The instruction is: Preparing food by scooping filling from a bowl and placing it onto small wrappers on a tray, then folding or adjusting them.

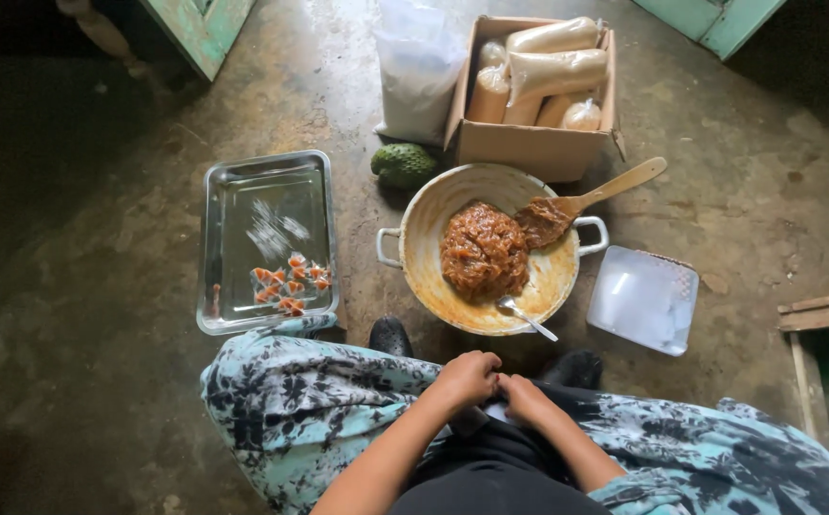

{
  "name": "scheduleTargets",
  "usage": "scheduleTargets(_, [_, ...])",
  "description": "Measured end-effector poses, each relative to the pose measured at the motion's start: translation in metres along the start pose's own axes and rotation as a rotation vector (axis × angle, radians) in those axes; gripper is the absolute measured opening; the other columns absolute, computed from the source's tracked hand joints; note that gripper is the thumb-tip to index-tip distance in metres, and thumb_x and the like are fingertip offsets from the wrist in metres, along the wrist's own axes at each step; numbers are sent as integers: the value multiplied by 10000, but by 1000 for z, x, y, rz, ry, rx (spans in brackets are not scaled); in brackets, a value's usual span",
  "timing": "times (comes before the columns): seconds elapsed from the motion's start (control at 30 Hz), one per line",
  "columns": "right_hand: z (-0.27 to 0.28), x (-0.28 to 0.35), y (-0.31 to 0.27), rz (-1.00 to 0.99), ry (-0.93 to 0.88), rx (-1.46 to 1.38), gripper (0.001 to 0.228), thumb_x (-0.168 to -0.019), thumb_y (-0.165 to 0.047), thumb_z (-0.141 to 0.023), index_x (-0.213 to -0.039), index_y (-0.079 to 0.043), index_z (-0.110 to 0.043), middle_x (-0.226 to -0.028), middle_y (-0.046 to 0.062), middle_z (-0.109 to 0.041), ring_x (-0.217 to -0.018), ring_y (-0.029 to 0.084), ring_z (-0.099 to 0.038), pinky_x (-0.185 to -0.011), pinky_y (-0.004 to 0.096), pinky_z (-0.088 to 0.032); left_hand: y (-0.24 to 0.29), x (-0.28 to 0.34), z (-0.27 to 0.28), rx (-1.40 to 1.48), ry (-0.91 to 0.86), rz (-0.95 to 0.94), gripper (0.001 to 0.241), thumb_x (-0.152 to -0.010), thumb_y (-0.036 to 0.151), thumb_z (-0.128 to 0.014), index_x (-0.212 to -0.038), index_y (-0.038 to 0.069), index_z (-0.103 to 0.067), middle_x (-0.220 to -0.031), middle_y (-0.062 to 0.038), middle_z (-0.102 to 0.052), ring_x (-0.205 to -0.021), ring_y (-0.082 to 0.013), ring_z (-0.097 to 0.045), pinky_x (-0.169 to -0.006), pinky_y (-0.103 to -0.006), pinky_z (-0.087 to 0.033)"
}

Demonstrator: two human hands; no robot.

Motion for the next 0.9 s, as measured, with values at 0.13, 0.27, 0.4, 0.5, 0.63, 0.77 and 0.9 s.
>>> scheduleTargets(0.13, [5, 0, 6, -68, 7, -117, 316, -675, -23, -606, -906, -239, -610, -876, 17, -707, -825, 154, -602, -750, 347, -467, -19, -14, -22, -1, -44, 8, 443, -866, 247, -572, -1292, 172, -665, -1250, -118, -692, -1166, -345, -629, -936, -478, -505])
scheduleTargets(0.27, [40, 25, -21, -172, 27, 32, 80, -791, -235, -731, -869, -234, -715, -912, 52, -764, -922, 274, -715, -779, 409, -546, -47, -35, -58, 17, -118, 23, 538, -852, 246, -706, -1377, 189, -602, -1251, -112, -681, -1196, -334, -634, -973, -474, -524])
scheduleTargets(0.4, [66, 53, -48, -172, 76, 89, 153, -905, -367, -691, -946, -226, -733, -1009, 82, -753, -1066, 350, -694, -881, 480, -594, -45, -35, -65, 50, -141, 32, 536, -836, 264, -742, -1355, 227, -612, -1203, -63, -694, -1182, -326, -658, -966, -501, -560])
scheduleTargets(0.5, [65, 49, -43, -110, 132, 62, 144, -909, -350, -698, -979, -224, -702, -1021, 56, -709, -1088, 334, -646, -884, 491, -590, -34, -25, -61, 40, -123, 13, 420, -833, 298, -757, -1237, 218, -673, -1102, -50, -713, -1115, -331, -685, -913, -492, -578])
scheduleTargets(0.63, [72, 49, -38, -81, 120, -79, 103, -880, -297, -722, -922, -206, -695, -913, 51, -735, -987, 299, -694, -848, 421, -580, -29, -23, -54, 33, -56, -23, 188, -893, 364, -704, -1010, 218, -709, -1006, -45, -704, -1037, -322, -691, -847, -460, -590])
scheduleTargets(0.77, [75, 49, -39, -40, 118, -311, 138, -842, -248, -747, -958, -177, -719, -871, 107, -760, -915, 319, -715, -803, 446, -555, -22, -20, -39, -33, 76, -109, 166, -893, 325, -714, -880, 159, -726, -963, -75, -629, -962, -351, -652, -820, -443, -586])
scheduleTargets(0.9, [54, 31, -11, -27, 112, -380, 117, -837, -248, -745, -895, -149, -766, -803, 148, -764, -815, 308, -700, -764, 436, -540, -23, -21, -41, -14, 144, -138, 190, -927, 277, -675, -843, 116, -728, -894, -82, -607, -881, -349, -634, -748, -444, -589])
Point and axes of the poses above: each hand's wrist, its own x-axis away from the middle knuckle, its own z-axis out of the back of the hand, y = z × x, the point moved 1 cm from there along -x, towards the middle knuckle
